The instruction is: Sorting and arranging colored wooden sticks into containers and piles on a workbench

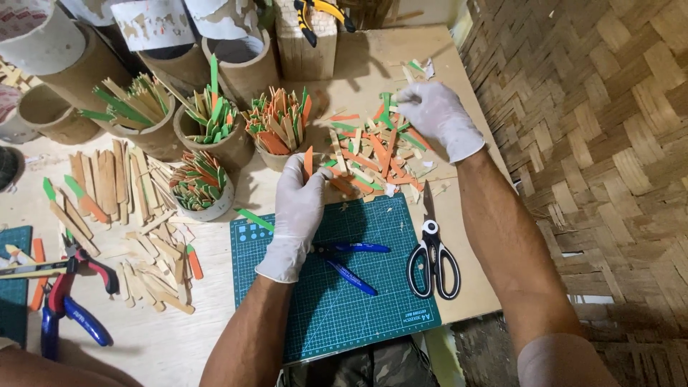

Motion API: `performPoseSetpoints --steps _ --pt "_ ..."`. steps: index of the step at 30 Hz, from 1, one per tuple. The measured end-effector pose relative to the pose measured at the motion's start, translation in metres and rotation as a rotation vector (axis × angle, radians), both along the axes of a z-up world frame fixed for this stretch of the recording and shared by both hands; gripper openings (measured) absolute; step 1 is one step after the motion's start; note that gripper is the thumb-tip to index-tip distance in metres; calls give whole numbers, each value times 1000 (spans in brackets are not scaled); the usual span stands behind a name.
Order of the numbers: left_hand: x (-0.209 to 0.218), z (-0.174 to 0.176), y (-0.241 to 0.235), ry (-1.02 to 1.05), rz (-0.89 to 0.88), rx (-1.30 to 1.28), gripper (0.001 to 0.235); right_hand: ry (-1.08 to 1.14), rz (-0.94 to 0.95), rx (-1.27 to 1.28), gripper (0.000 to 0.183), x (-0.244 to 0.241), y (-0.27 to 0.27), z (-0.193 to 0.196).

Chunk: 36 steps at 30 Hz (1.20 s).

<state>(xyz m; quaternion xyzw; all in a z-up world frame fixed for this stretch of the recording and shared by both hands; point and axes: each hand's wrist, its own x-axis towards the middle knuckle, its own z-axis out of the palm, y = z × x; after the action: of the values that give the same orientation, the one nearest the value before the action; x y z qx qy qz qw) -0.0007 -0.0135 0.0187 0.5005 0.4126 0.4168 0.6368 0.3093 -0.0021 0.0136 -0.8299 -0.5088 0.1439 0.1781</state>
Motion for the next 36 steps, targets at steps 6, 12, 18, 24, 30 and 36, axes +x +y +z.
performPoseSetpoints --steps 6,12,18,24,30,36 --pt "4 5 -2 139 -43 -52 13 -96 109 -228 84 -22 -16 -2" --pt "5 4 -5 186 -55 -47 10 191 115 127 33 -43 -8 -14" --pt "1 26 -5 155 -54 -44 6 161 103 202 36 -34 -15 12" --pt "3 40 -14 -21 -61 -136 7 -117 188 -130 29 -42 -18 -16" --pt "5 3 -5 32 -74 -108 20 -21 84 -33 24 -37 -24 -36" --pt "-10 -9 3 336 -213 90 26 89 -11 166 20 -22 -36 -35"
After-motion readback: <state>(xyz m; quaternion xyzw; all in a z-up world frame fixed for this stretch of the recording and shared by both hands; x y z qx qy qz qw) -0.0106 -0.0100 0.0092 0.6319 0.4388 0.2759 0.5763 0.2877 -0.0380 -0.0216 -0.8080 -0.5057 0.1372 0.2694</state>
